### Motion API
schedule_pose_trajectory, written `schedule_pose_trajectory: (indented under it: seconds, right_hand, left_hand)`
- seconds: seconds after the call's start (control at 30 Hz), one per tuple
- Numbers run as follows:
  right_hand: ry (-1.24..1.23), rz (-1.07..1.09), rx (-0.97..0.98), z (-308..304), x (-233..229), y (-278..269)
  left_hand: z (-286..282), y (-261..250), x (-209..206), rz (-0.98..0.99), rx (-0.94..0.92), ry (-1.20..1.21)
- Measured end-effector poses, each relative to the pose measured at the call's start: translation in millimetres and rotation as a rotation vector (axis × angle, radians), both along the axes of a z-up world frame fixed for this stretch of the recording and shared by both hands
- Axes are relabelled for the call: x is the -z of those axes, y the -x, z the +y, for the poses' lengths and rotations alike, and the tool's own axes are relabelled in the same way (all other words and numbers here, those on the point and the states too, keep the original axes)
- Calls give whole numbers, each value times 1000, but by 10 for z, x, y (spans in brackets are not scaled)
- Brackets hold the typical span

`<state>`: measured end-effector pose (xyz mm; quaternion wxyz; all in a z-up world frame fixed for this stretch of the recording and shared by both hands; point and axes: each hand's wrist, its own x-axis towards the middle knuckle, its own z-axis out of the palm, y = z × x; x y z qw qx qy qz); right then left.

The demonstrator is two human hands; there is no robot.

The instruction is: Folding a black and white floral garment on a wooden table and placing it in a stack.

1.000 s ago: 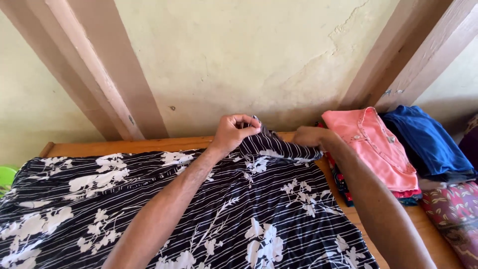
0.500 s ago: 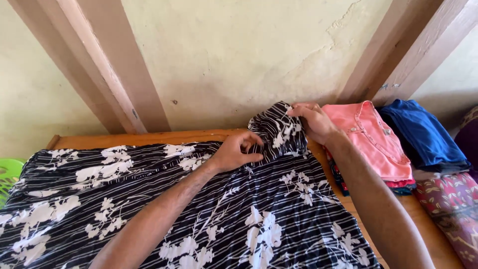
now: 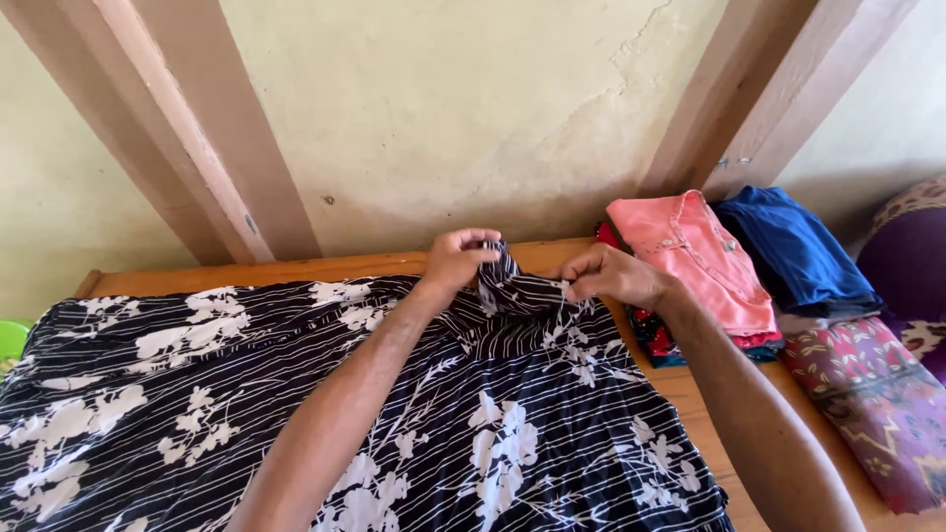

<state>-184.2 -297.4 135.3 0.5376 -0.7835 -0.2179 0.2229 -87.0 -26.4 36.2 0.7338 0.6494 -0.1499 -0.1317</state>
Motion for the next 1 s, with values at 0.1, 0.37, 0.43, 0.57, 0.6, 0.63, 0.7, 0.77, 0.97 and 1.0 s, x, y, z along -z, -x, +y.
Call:
schedule_pose_trajectory:
  seconds: [0.1, 0.37, 0.43, 0.57, 0.6, 0.63, 0.7, 0.77, 0.97, 1.0]
  right_hand:
    - [95, -85, -108, -240, 240, -24]
    - [577, -383, -41, -211, 373, 224]
    - [673, -439, -25, -253, 549, 230]
    - [772, -481, -224, -266, 808, 333]
    - [778, -470, -253, -262, 833, 378]
    - [777, -465, -249, -229, 819, 445]
    - [787, -504, -154, -161, 764, 558]
    - [773, -534, -112, -110, 639, 681]
    - [693, -742, 139, -95, 369, 1000]
    - [647, -823, 238, -96, 330, 1051]
  left_hand:
    - [18, 221, -571, -226, -166, -13]
    - [191, 972, -1100, -833, -84, -635]
    - [258, 1165, -885, -765, 168, -919]
    - [370, 1487, -454, -1107, 264, -1198]
    - [376, 1588, -457, -1298, 210, -1227]
    - [345, 1651, -509, -1298, 217, -1225]
    - [284, 1755, -632, -1194, 251, -1189]
    - [246, 1820, -858, -971, 343, -1088]
    - [189, 1841, -1121, -557, 406, -703]
    - [184, 1827, -1099, -569, 394, -612]
